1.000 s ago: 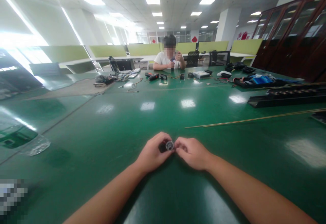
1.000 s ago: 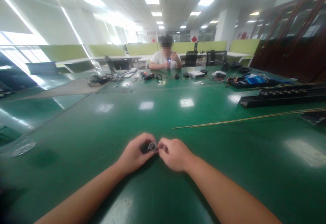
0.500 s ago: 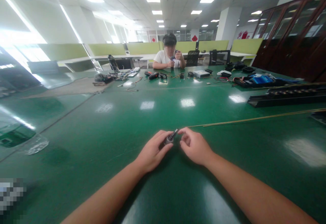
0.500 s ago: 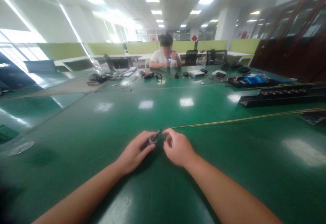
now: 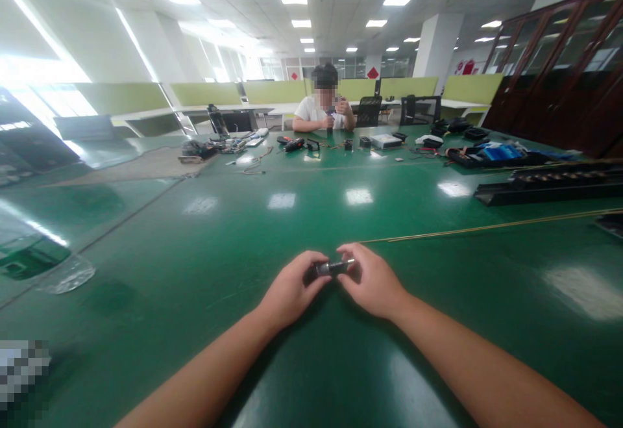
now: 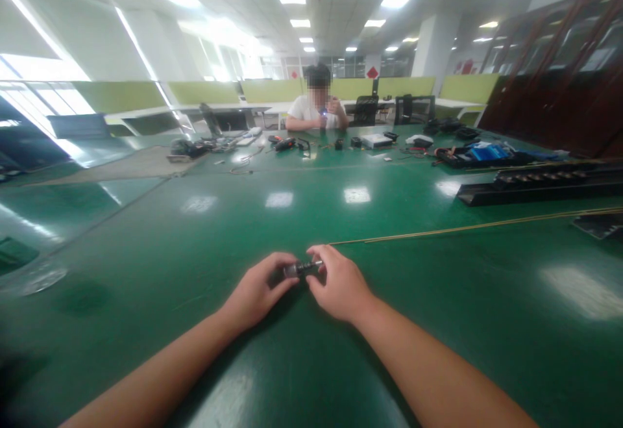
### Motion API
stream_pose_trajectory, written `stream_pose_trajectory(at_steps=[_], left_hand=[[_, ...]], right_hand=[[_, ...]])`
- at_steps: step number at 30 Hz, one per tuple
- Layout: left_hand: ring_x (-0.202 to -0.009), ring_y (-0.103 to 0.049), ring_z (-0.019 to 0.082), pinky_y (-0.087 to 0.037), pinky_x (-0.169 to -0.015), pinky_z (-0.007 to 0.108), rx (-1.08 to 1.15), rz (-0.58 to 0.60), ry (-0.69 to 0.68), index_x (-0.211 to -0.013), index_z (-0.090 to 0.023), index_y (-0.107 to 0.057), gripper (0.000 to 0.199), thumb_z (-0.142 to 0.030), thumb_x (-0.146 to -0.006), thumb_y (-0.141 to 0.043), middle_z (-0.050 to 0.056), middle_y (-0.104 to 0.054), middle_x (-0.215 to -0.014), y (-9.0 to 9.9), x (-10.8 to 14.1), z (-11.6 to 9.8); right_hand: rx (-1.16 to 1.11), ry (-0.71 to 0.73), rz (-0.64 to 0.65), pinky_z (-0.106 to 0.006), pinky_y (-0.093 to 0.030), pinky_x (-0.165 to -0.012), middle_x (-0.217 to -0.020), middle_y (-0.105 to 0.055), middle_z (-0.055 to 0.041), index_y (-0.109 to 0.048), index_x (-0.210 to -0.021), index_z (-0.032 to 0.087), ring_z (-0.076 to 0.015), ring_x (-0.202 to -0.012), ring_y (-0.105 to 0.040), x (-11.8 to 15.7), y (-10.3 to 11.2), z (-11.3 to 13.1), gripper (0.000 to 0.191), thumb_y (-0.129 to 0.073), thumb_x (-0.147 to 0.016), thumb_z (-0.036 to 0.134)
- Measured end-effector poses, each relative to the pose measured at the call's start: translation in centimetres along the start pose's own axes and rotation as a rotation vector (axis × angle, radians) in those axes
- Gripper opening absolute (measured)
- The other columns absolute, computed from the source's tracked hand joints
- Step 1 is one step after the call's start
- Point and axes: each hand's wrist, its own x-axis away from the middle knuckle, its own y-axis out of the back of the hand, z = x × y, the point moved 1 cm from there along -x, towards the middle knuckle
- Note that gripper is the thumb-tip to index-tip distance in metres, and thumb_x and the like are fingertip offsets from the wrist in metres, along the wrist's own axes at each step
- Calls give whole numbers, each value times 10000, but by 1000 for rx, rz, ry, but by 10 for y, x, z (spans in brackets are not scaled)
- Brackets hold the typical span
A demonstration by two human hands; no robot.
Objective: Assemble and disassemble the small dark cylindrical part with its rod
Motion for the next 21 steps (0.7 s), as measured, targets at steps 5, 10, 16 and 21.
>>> stream_pose_trajectory(at_steps=[5, 10, 16, 21], left_hand=[[-1022, -606, 203, -497, -935, 358, -1, 59, -68, -1124, -215, -594, 223, -275, -910, -602, 71, -643, -1107, -1, 0, -1], [-1034, -602, 196, -494, -944, 344, -16, 76, -67, -1157, -227, -587, 242, -309, -929, -586, 64, -639, -1114, -1, 0, 1], [-1007, -609, 204, -515, -924, 358, -68, 45, -52, -1172, -219, -589, 269, -347, -936, -571, 70, -648, -1095, -4, 2, 3], [-1001, -606, 205, -517, -914, 357, -92, 39, -46, -1175, -220, -586, 269, -354, -943, -558, 72, -645, -1097, -5, 2, 3]], right_hand=[[17, 49, 47, -301, -466, -798, -960, -648, -31, -644, -1024, 223, -187, -876, -603, -1, 0, 2, 239, -656, -795, 153], [21, 48, 56, -291, -465, -790, -940, -661, -32, -669, -978, 214, -182, -866, -609, -2, 0, 2, 162, -644, -827, 163], [8, 63, 65, -288, -459, -776, -913, -676, -33, -689, -939, 207, -176, -845, -619, -4, 1, 0, 118, -649, -836, 165], [2, 55, 60, -287, -457, -755, -893, -683, -34, -701, -919, 201, -175, -823, -620, -5, 1, -2, 113, -663, -821, 158]])
